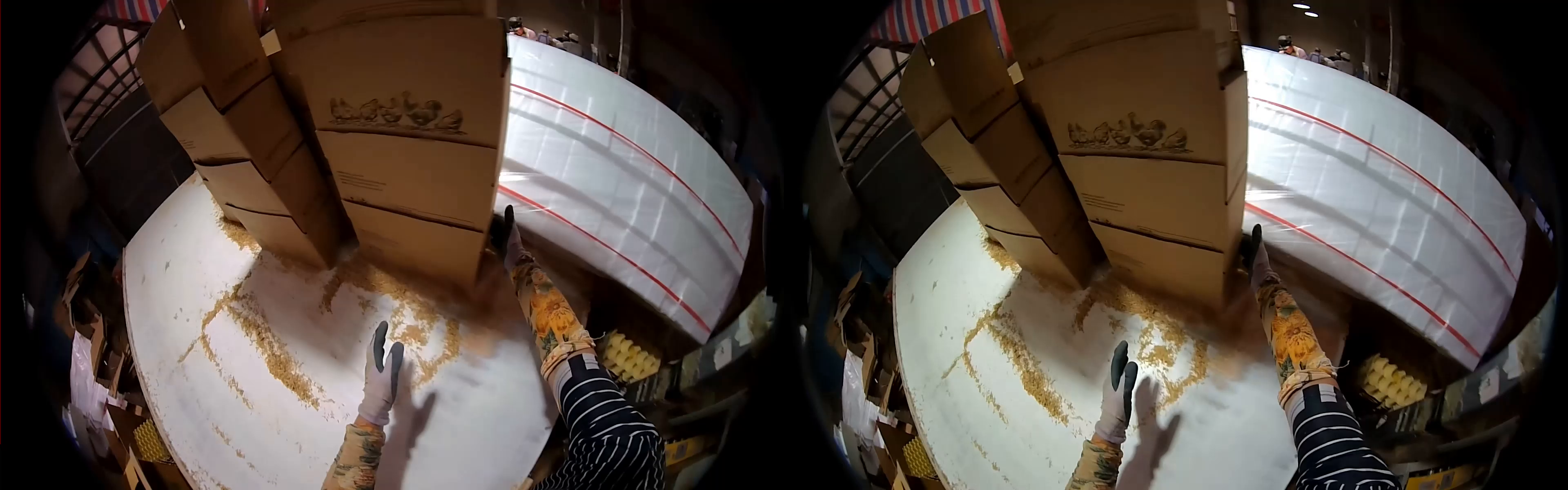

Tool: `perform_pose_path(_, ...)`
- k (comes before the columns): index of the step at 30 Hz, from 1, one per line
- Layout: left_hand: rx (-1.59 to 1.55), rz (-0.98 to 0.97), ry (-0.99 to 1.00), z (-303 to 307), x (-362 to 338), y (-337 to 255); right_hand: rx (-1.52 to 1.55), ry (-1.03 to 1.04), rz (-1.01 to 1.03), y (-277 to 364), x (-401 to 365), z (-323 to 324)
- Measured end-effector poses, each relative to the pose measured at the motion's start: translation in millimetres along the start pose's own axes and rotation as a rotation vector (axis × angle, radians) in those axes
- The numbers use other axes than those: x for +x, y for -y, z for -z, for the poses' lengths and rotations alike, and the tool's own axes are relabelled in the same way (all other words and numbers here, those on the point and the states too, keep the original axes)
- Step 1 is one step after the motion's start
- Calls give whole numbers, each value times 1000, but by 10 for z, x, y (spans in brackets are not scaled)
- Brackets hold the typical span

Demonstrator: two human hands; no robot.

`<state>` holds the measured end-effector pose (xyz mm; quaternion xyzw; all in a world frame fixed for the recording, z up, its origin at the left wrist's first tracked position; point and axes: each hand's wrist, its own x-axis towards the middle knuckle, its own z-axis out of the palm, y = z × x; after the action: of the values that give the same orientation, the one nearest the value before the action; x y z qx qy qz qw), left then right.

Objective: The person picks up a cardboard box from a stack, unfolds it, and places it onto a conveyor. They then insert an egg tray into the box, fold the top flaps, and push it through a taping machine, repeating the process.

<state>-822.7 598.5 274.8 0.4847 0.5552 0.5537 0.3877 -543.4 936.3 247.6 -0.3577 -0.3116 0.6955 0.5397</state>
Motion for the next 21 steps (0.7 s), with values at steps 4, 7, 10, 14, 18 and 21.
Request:
perform_pose_path(4,-33,-64,117,-63,358,-69,216,118,162,-374,336,179)
perform_pose_path(7,-41,-116,191,-267,737,-358,176,85,207,-363,172,103)
perform_pose_path(10,-141,-193,192,-528,1162,-544,-18,-1,150,-334,24,170)
perform_pose_path(14,-100,-188,87,-951,1367,-645,-107,-8,122,-457,-442,75)
perform_pose_path(18,-37,-146,7,-1070,1024,-781,-130,-2,117,-619,-886,-23)
perform_pose_path(21,39,-89,-34,-1025,800,-742,-143,3,134,-705,-1300,-88)
